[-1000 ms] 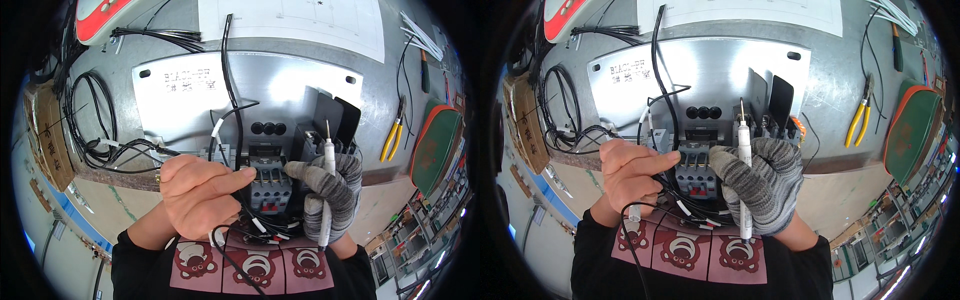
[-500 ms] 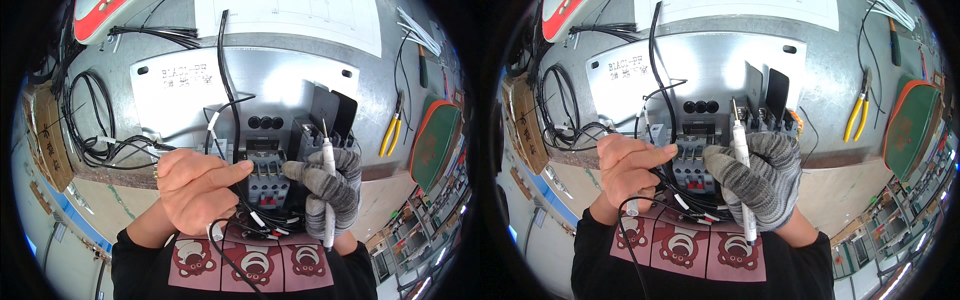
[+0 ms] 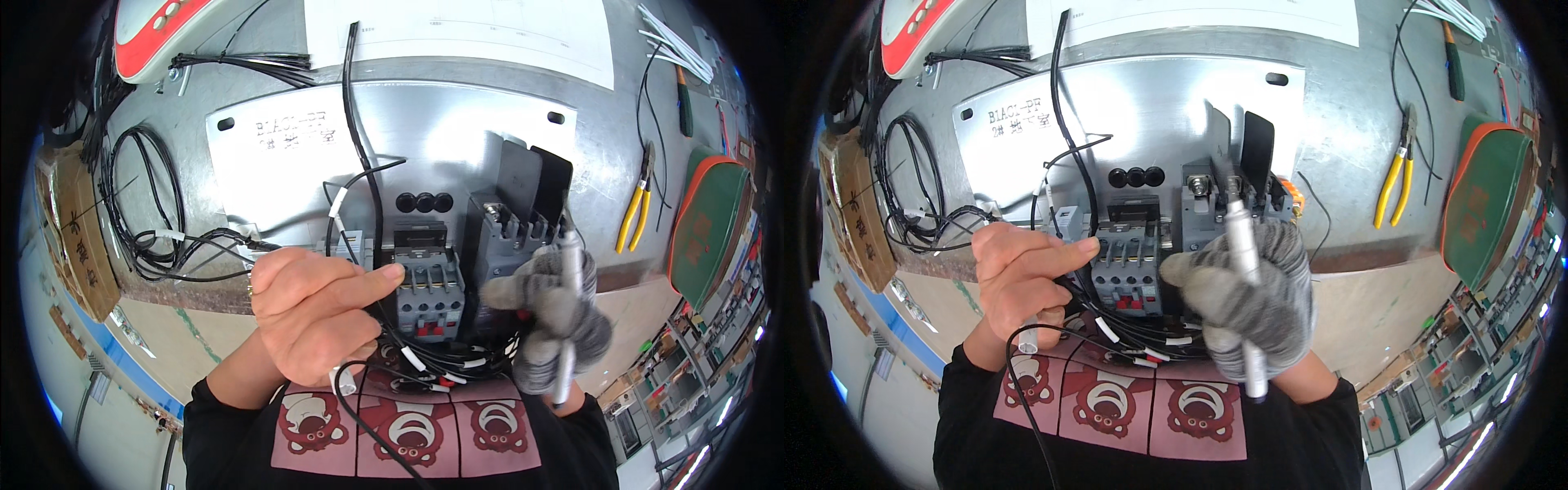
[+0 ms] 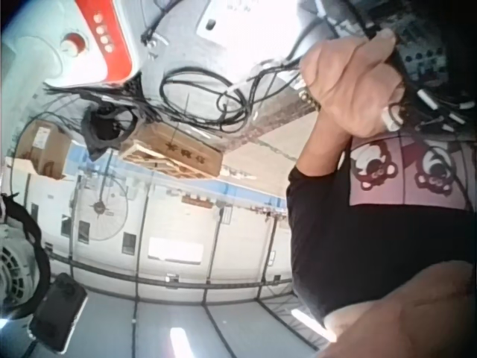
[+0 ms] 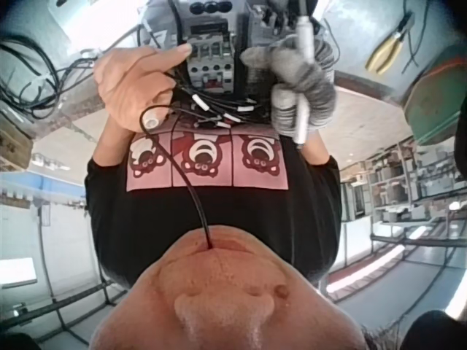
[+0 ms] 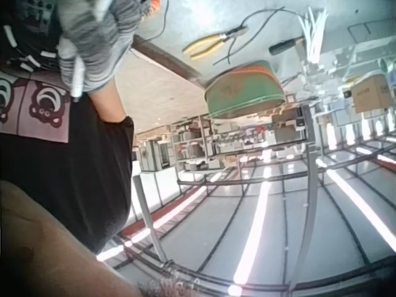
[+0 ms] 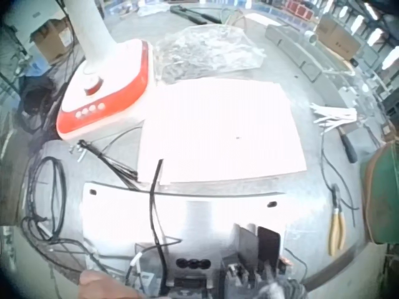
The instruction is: The person labels wires with a marker, then uses pliers to strip and insert wires into terminal blocks on an electrical panel. They lift the panel to inspect the underside and continue connecting wires.
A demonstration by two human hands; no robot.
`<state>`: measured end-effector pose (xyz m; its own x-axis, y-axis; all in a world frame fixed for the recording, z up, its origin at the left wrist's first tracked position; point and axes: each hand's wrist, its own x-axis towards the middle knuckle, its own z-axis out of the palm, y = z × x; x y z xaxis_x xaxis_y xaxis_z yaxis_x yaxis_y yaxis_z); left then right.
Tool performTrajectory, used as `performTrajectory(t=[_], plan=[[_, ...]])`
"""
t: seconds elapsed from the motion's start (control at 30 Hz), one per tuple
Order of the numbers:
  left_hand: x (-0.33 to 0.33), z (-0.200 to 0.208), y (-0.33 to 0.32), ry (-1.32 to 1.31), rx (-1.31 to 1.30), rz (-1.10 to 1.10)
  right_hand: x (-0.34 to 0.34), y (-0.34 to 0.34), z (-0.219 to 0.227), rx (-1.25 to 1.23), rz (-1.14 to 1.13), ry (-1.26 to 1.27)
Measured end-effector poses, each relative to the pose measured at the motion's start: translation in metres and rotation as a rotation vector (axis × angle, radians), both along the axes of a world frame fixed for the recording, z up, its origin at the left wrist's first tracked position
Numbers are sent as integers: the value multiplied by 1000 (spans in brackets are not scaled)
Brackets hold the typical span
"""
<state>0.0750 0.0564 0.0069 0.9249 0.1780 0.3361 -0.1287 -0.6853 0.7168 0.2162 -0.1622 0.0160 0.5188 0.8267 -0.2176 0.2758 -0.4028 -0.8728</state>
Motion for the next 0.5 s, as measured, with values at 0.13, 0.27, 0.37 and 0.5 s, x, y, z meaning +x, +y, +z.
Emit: performTrajectory(t=[0.13,0.27,0.37,0.5], plan=[[-1,0,1,21,2,-16,4,3,4,107,-133,6],[-1,1,1,33,11,-21,3,10,5,186,-227,39],[-1,1,1,30,10,-12,2,13,1,227,-279,88],[-2,3,0,53,29,-11,0,15,-3,270,-338,150]])
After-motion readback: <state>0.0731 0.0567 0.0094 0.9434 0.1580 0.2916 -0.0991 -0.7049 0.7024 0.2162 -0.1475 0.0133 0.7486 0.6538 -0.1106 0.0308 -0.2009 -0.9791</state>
